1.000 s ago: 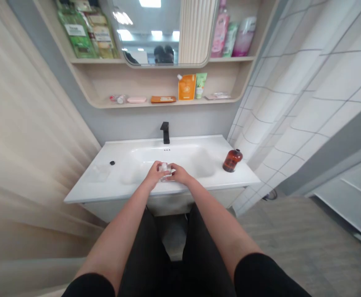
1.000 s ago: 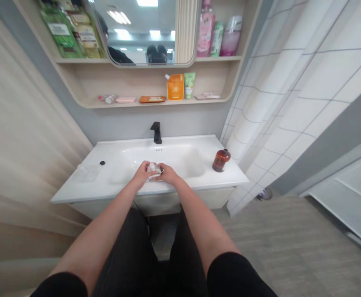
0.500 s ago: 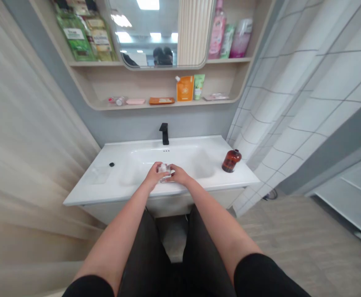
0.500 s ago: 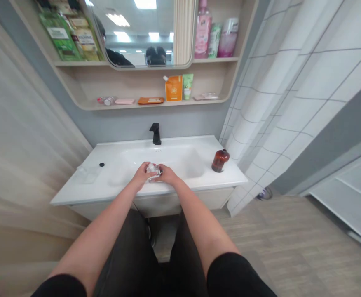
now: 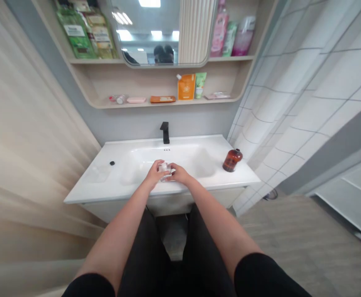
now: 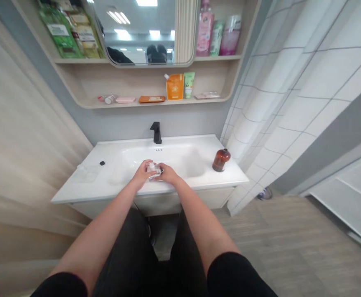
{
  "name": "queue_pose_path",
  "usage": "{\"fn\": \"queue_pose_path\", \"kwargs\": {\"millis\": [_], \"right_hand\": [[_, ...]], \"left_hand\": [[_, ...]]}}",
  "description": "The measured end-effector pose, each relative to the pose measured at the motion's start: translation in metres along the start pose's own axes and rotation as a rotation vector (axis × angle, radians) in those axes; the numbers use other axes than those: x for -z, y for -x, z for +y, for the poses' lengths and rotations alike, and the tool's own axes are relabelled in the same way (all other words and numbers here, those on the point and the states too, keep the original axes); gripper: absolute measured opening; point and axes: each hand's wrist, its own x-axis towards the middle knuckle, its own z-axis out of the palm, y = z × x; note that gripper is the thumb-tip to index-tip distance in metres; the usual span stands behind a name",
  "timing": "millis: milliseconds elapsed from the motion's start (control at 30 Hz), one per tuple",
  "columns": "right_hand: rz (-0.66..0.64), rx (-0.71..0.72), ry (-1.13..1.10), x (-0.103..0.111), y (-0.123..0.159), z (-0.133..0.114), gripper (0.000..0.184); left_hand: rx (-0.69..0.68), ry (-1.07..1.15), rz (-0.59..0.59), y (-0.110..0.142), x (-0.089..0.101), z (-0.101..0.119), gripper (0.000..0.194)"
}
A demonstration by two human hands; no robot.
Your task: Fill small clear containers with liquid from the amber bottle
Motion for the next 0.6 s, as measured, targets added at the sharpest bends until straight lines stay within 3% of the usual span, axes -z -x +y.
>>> {"fn": "queue_pose_path", "kwargs": {"millis": [233, 400, 600], "right_hand": [[-0.014, 0.008, -0.011, 0.001, 0.001, 0.0, 0.064], [0.011, -0.008, 0.031, 0.001, -0.001, 0.003, 0.062], [0.006, -0.006, 0.06, 0.002, -0.001, 0.003, 0.06]], "left_hand": [[0.012, -0.03, 0.01, 0.001, 0.0, 0.001, 0.057], [-0.101, -0.06, 0.024, 0.001, 0.001, 0.003, 0.051], [-0.215, -0.426, 0.031, -0.003, 0.011, 0.028, 0.047]]}}
